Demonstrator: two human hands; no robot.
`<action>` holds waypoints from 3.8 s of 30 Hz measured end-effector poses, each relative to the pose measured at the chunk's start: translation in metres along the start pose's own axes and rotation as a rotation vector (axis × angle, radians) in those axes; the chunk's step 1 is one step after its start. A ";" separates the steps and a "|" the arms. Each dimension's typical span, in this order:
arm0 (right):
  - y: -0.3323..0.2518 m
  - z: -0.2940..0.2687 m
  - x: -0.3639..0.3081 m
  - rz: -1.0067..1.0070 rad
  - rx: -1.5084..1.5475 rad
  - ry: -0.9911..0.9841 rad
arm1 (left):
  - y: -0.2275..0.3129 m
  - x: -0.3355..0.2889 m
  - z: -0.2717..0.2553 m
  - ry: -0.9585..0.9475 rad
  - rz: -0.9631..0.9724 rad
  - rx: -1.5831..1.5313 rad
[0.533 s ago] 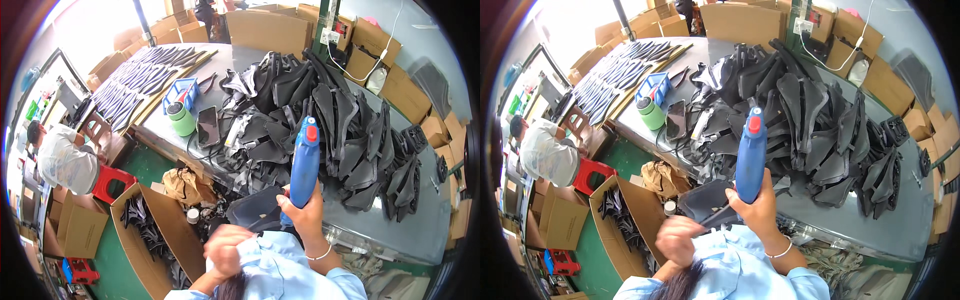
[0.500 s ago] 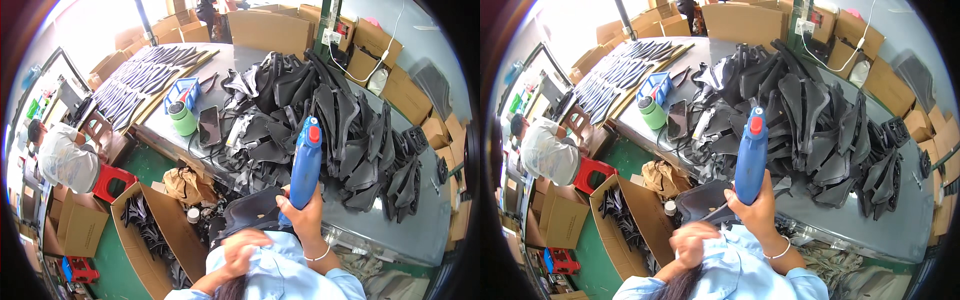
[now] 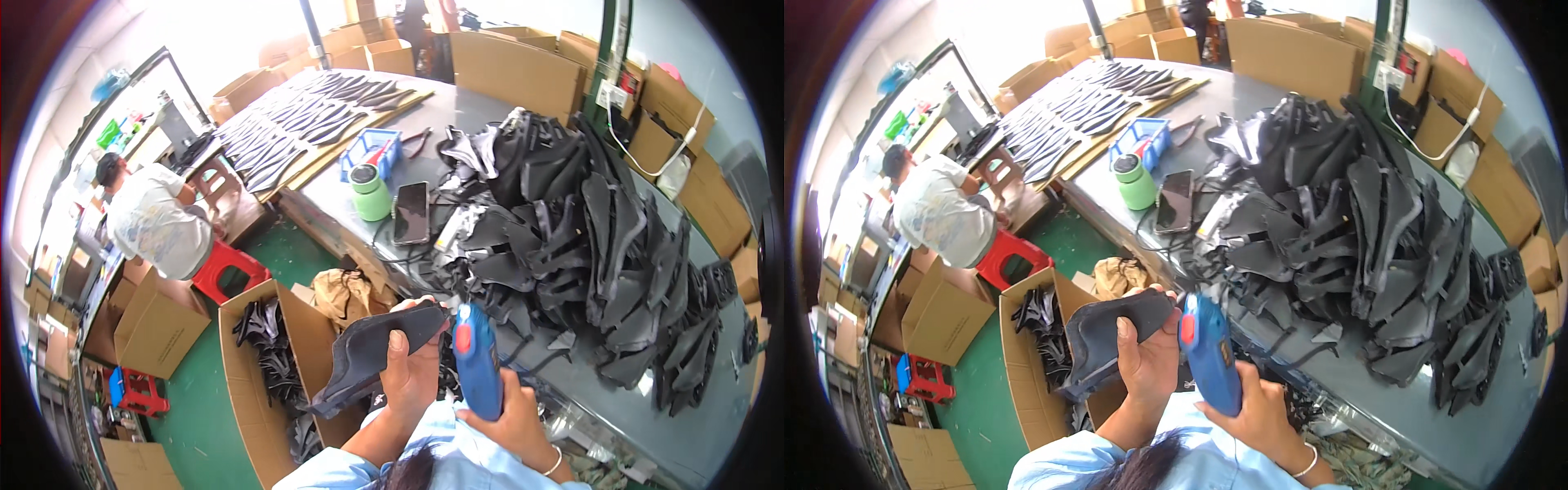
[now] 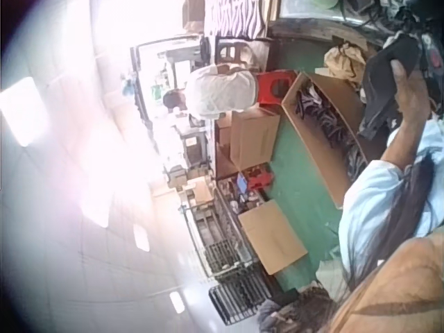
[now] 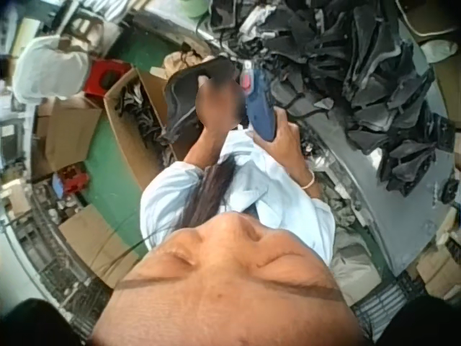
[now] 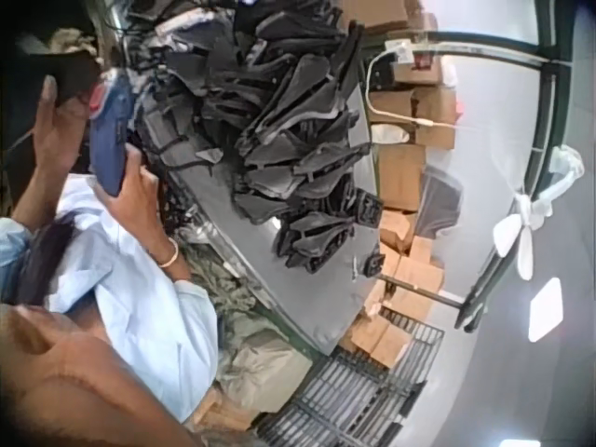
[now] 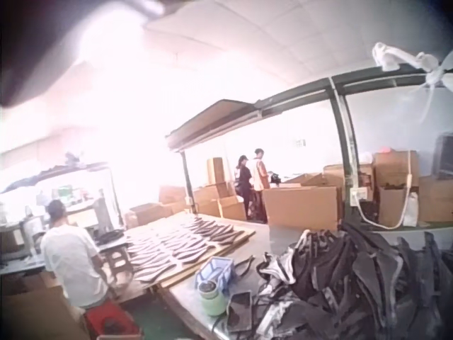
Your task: The person picks up black plastic parts from a pile on a table and uses a blue hot glue gun to apply adhesive to the edges. They then press the glued edges together to join the pieces. The person repeats this process for multiple parts, placing the finished assemblies into a cardboard box.
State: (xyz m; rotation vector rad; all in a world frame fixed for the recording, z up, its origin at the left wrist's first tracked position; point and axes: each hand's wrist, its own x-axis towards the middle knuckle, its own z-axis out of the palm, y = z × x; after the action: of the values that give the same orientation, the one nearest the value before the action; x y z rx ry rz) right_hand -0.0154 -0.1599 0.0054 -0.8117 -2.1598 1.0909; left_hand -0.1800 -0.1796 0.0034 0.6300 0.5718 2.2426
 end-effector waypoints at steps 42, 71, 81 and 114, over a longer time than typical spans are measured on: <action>0.015 0.001 -0.018 -0.169 -0.256 -0.094 | 0.057 0.015 -0.012 -0.129 -0.005 0.386; 0.005 -0.001 -0.020 -0.172 -0.227 -0.103 | 0.080 0.030 -0.010 -0.452 -0.271 1.081; 0.003 0.001 -0.025 -0.130 -0.048 -0.219 | 0.059 0.030 -0.029 -0.813 -0.050 1.265; -0.019 0.017 -0.005 -0.199 0.076 -0.197 | -0.002 0.009 -0.033 0.155 0.090 0.115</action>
State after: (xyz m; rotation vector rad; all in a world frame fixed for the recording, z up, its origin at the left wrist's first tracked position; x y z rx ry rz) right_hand -0.0290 -0.1810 0.0112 -0.4595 -2.2880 1.1817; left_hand -0.2039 -0.1788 -0.0207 0.5517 0.7685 2.3697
